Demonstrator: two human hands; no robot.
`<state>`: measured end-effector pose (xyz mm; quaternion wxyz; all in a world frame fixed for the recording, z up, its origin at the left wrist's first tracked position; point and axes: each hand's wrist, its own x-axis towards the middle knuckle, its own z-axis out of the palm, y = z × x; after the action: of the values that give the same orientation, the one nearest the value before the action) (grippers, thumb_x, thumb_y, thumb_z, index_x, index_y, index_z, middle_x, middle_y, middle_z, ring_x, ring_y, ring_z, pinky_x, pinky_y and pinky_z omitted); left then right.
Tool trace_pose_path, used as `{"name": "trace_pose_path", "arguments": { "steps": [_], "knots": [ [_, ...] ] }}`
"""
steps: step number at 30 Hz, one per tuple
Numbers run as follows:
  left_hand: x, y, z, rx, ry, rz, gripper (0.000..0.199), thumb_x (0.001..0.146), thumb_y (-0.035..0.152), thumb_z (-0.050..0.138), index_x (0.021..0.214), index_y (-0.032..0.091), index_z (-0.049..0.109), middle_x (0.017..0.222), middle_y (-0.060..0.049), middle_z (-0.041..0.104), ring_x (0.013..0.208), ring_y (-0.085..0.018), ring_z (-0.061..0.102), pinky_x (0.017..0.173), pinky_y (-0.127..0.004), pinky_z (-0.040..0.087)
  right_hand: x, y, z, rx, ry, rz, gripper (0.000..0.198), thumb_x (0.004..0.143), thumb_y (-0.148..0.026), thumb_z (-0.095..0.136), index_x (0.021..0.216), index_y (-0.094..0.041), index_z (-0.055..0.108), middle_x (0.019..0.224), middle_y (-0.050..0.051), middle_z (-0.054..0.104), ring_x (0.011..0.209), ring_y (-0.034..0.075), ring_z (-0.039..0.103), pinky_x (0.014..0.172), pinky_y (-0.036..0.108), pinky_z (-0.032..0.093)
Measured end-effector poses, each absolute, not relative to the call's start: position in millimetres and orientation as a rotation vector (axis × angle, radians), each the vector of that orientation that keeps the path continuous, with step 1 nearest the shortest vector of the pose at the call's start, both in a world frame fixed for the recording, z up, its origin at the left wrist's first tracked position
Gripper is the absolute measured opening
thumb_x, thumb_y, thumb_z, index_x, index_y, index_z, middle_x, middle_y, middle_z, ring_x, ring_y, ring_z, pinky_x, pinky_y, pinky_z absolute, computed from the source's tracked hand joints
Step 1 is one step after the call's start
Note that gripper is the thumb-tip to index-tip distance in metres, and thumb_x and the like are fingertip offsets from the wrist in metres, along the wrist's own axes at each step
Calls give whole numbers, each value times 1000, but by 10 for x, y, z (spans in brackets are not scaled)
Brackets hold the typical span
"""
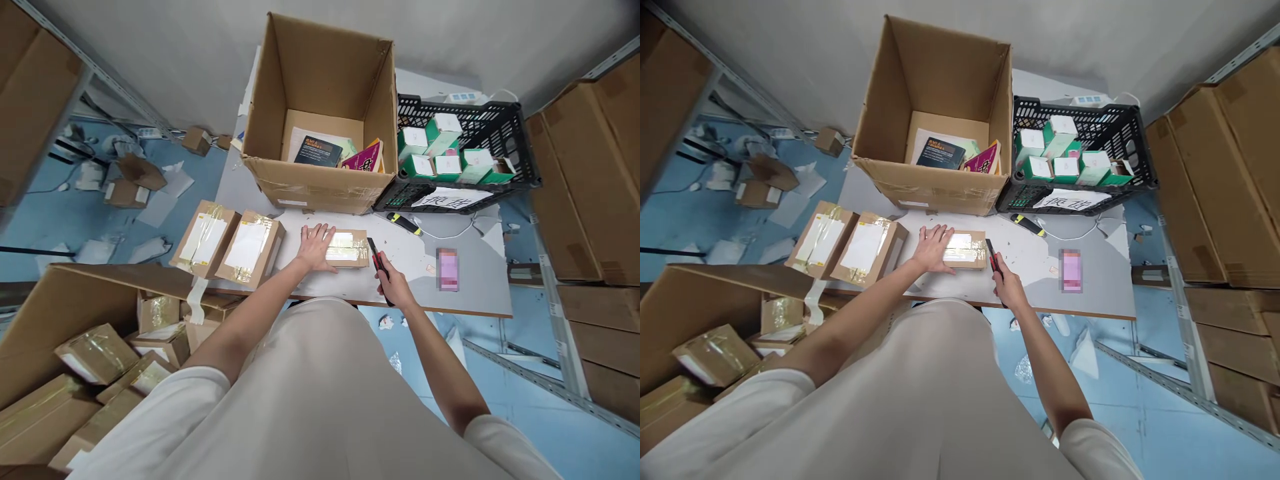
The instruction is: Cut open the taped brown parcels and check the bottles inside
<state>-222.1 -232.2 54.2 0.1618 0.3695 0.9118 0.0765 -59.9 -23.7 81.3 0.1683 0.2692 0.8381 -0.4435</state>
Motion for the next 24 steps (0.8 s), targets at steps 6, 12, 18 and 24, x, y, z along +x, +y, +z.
{"name": "trace_pose_path", "arguments": {
  "steps": [6,12,18,24],
  "knots": [
    [-2194,-2350,495,1067,2647,282,121,49,67,73,147,14,23,146,-21,34,134,-38,26,112,-58,-1,-616,-247,887,728,2382,-1105,60,91,-26,39,149,-33,23,84,-3,64,46,6,55,59,22,51],
    [-2169,-2345,477,1047,2685,339,118,50,62,74,146,14,25,144,-21,35,132,-39,29,112,-56,0,-742,-97,1062,499,2443,-817,58,91,-23,39,148,-31,28,73,-3,64,48,10,56,66,25,49],
    [-2138,-2342,441,1066,2721,351,117,51,61,71,146,11,25,142,-23,36,129,-40,31,111,-58,3,-672,-130,1286,305,2509,-452,59,90,-21,37,148,-26,28,79,4,69,67,19,62,67,26,43],
    [-2139,-2340,450,1057,2714,302,117,53,66,68,147,11,22,143,-22,35,129,-40,29,110,-58,4,-492,-464,1268,347,2565,-281,60,91,-18,35,149,-18,23,83,11,70,74,25,63,65,29,39]
  ]
}}
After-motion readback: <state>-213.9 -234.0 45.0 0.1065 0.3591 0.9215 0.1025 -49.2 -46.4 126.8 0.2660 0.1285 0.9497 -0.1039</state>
